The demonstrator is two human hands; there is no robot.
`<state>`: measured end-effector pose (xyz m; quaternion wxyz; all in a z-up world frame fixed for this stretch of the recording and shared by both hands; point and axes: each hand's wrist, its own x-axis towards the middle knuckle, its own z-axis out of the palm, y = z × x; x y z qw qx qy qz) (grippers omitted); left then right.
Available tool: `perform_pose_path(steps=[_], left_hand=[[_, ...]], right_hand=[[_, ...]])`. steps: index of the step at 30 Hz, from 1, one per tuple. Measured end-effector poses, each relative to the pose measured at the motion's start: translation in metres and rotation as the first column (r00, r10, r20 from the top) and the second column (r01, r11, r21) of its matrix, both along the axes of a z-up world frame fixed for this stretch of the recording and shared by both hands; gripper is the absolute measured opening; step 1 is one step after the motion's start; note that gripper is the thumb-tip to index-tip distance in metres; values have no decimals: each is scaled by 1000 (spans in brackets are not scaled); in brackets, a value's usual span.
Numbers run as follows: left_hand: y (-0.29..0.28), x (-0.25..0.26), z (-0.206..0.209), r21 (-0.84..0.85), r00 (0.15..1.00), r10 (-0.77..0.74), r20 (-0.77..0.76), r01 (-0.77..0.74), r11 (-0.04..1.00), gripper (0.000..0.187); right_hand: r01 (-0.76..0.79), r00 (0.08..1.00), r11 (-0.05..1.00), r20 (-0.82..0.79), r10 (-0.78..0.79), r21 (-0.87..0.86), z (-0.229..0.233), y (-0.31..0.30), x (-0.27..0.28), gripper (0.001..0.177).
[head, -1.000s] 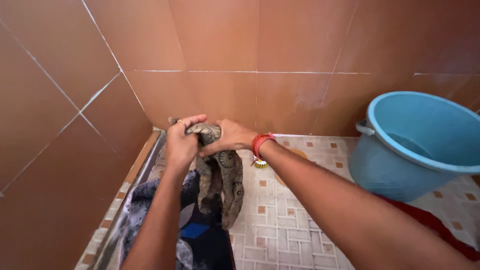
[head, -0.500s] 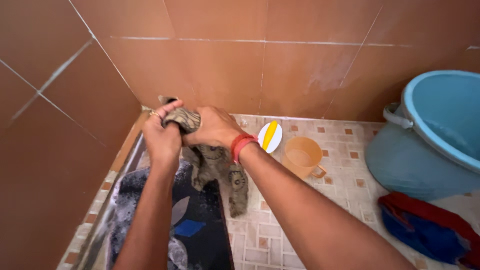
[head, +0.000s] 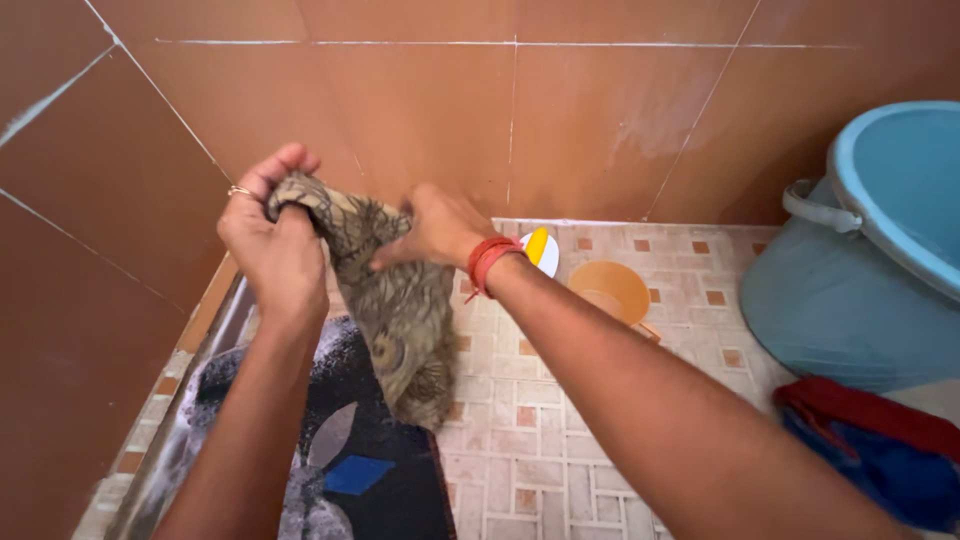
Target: The person washes a black bath mat on the tiled floor. They use a cloth to scrub the mat, then rinse it with water from a plastic cup. They also use a yellow and white brush to scrub the mat and rinse it again with water.
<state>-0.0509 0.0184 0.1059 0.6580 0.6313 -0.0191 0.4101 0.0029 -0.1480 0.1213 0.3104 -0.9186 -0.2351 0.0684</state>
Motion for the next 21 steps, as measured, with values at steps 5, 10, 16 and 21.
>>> perform_pose_path(steps=[5,10,16,21], left_hand=[[-3,1,-3,229,934,196,-299,-130,965,39],[-28,12,10,-455,702,-352,-619,45,889,43],[-48,5,-2,-346,949,-316,-26,288,893,47],[-61,-82,-106,333,979,116,-167,-55,941,50]], right_hand=[[218,970,941,51,-238,261,-36,1,20,41],[325,942,748,-129,-310,578,-70,21,49,31],[-159,916,624,350,-196,765,-37,-2,8,41],[-149,890,843,442,-113,516,-99,-44,-72,58]])
